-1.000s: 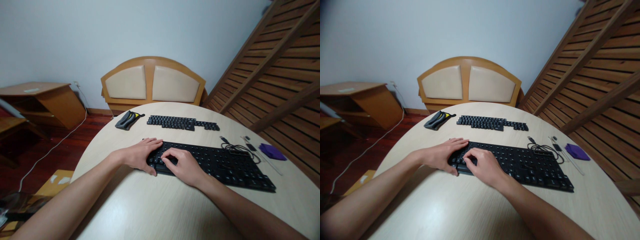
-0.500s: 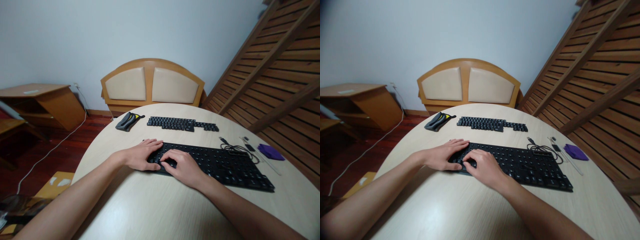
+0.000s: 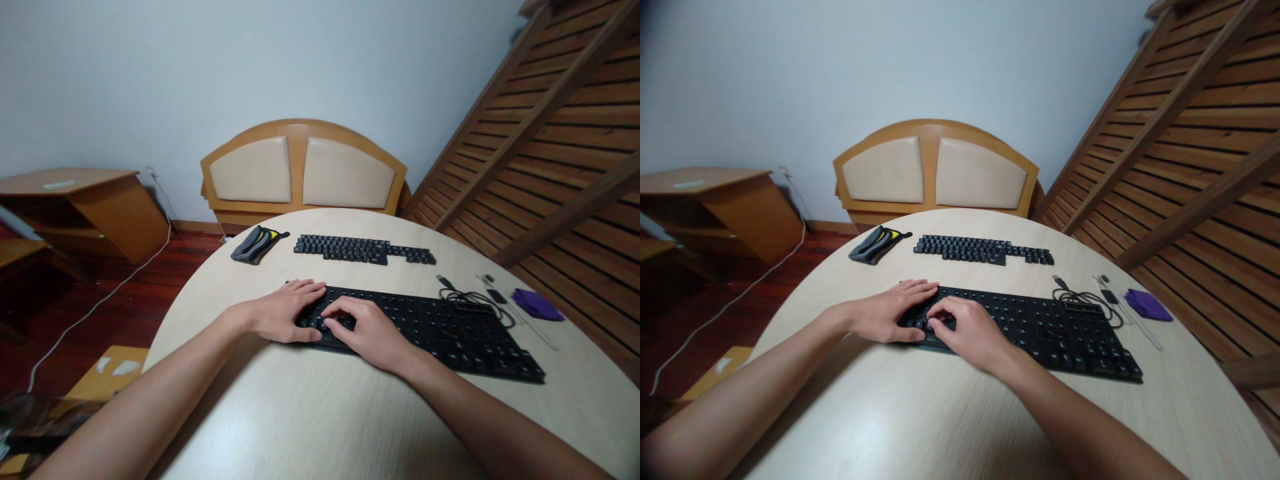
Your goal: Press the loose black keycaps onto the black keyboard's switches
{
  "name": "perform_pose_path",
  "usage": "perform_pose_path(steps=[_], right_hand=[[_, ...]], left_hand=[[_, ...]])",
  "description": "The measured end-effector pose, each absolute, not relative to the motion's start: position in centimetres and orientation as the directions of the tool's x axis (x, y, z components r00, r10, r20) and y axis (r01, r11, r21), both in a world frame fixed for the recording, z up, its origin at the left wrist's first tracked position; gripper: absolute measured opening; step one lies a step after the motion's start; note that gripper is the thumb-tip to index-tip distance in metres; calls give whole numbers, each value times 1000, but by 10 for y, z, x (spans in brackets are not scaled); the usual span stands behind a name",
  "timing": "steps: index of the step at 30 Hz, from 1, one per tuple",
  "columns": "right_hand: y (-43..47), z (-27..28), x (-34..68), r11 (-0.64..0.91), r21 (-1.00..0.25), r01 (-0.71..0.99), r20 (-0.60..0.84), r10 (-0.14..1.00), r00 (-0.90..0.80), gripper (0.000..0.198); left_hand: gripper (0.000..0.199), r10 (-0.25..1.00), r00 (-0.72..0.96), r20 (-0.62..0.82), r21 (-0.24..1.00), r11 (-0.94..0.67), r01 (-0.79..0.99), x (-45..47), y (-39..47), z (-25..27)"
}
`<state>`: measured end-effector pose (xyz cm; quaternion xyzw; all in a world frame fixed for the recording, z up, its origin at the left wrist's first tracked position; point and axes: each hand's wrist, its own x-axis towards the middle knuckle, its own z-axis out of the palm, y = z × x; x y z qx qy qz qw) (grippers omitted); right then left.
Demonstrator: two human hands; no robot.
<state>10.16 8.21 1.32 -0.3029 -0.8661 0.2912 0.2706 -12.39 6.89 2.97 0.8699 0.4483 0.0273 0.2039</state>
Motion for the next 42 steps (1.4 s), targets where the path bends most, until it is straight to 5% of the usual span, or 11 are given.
perform_pose_path(steps=[5, 11, 23, 33, 42], right_hand=[[98, 19, 101, 608, -660, 441, 284, 745, -603, 12], [143, 22, 96, 663, -263, 701, 289, 748, -598, 17], [203, 14, 57, 637, -15, 771, 311, 736, -601, 30], [201, 11, 54, 689, 3, 725, 300, 691, -658, 15], [144, 20, 95, 703, -189, 685, 355, 700, -620, 16]], left_hand=[[94, 796, 585, -155, 380, -498, 780, -123, 69, 32], [97, 796, 582, -168, 363, -499, 787, -122, 69, 35], [97, 791, 585, -180, 341, -507, 792, -122, 69, 35], [95, 796, 583, -163, 348, -507, 789, -122, 69, 33], [90, 805, 588, -83, 339, -532, 776, -121, 68, 28]])
